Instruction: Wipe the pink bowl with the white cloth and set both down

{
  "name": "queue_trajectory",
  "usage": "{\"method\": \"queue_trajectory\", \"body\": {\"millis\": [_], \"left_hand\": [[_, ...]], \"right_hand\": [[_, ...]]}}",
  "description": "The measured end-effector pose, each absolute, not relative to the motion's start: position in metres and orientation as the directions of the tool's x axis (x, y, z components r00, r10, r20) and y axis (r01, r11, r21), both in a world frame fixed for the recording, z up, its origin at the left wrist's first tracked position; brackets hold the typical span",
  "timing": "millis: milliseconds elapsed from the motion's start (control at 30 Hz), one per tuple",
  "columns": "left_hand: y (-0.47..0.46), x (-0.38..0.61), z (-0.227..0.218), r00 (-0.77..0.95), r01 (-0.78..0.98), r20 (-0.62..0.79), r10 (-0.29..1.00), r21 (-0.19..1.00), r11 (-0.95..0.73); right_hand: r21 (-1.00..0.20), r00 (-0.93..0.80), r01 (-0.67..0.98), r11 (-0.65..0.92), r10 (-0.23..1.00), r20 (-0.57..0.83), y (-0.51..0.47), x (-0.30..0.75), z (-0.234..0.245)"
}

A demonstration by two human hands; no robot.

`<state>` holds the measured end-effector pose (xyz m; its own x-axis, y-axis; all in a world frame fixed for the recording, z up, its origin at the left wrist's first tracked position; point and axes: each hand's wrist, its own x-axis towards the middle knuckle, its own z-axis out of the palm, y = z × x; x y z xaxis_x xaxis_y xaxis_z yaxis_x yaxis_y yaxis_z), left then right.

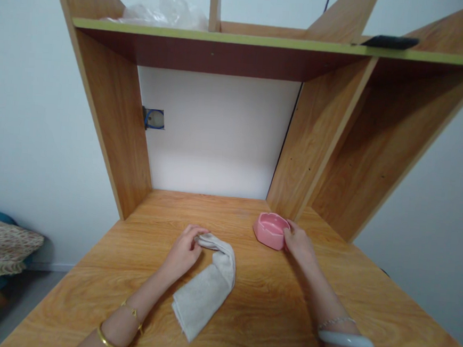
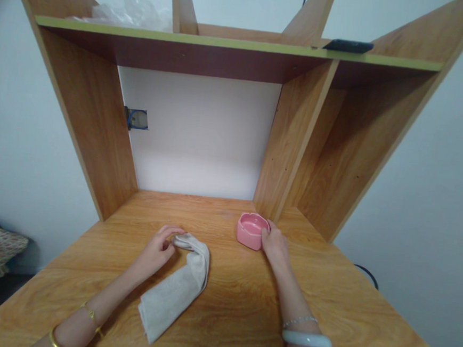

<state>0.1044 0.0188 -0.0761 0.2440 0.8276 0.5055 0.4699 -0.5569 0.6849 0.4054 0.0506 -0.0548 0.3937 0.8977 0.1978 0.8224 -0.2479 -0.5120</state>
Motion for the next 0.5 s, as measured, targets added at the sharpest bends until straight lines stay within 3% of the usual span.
{"method": "queue_trajectory", "body": {"millis": [333,400,500], "left_hand": [[0.028,0.095,-0.089,0.261,0.591,0.481,0.837,0.606,-0.533],[0.029,0.095,-0.088,0.239,0.606,0.494,0.836,0.597,-0.526],[0.027,0.097,-0.083,0.223,0.596,0.549,0.805,0.577,-0.558]], "right_hand": [[-0.4,0.432,0.86,-0.316,0.869,0.24,0.033,0.39,-0.032],[-0.378,0.361,0.896,-0.232,0.877,0.318,0.027,0.375,-0.025],[-0.404,0.096,0.911,0.087,0.907,0.411,0.017,0.339,-0.023]]}}
